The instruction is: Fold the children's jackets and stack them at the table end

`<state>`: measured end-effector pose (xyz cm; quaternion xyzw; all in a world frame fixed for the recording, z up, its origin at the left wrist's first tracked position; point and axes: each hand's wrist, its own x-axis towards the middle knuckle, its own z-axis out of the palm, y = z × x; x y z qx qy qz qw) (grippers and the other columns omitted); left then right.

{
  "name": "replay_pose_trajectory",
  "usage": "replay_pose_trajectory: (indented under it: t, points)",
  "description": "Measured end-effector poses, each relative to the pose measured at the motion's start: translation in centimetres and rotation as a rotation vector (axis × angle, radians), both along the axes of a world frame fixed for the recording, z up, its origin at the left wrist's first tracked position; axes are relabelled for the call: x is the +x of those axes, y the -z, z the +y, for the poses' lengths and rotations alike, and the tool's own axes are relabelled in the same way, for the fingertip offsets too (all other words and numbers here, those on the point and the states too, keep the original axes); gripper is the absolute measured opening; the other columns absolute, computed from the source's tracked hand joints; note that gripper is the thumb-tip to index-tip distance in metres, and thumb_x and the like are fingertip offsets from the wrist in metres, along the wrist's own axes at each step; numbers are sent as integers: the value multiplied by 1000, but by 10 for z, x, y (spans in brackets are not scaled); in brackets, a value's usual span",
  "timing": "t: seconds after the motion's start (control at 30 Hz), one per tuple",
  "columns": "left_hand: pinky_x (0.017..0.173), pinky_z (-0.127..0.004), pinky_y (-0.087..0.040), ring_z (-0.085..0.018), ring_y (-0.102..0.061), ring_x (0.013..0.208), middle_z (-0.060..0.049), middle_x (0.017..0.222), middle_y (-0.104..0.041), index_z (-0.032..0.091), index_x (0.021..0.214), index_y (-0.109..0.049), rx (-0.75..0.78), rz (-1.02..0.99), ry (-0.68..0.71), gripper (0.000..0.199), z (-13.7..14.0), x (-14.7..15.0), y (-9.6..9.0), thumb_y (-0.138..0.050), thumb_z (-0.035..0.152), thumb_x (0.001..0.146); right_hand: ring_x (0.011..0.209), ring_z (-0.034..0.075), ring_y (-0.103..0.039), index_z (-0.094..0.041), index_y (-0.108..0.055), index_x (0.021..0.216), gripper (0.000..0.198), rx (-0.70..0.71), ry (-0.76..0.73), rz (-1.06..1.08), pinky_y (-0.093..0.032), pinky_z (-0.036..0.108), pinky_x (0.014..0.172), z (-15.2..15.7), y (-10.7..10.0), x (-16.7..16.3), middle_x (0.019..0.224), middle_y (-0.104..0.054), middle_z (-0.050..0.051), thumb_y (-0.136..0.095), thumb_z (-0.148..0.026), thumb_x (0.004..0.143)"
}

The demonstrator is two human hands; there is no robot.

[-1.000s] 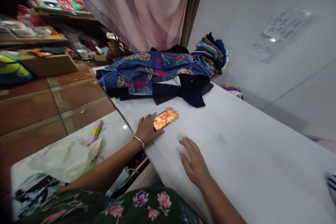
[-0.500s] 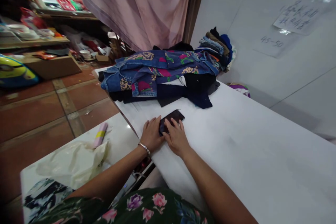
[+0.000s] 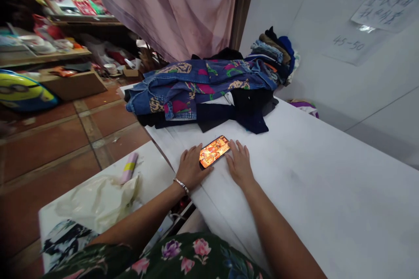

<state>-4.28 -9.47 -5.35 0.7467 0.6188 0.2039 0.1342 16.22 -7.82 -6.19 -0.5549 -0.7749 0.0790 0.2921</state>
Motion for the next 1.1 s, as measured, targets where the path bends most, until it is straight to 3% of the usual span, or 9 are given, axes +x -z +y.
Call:
replay_pose_trajectory:
  t: [0.27,0.8,1.0,1.1]
  points:
    - [112,-52,-16,-32,-32,136,-16,143,-44,15,145,-24,-17,-17,3,87,-1,0,-4,-65,45,74,138,25,-32,-22,-18,149,55,52,-13,67,-24,55,110,-16,3,5,134,-56,9,-33,-35,98]
    - [113,-51,-16,-32,-32,136,-16,143,-45,13,145,-24,-8,-18,-5,85,0,-1,-2,-63,43,75,135,25,-38,-23,-18,149,56,64,5,132,-27,56,110,-18,7,10,132,-57,10,-36,-35,97]
    - [113,-51,-16,-31,-32,137,-16,143,-45,15,146,-24,-7,-14,-12,84,1,-2,3,-63,41,76,131,25,-42,-23,-20,149,58,79,42,103,-31,55,108,-30,-2,38,130,-58,10,-40,-37,96]
    - [111,-52,-20,-32,-35,135,-16,142,-45,17,145,-26,-34,-26,6,88,5,-6,-4,-66,49,74,127,26,-47,-23,-22,148,58,98,74,70,-37,55,104,-44,-8,68,130,-58,10,-41,-37,95]
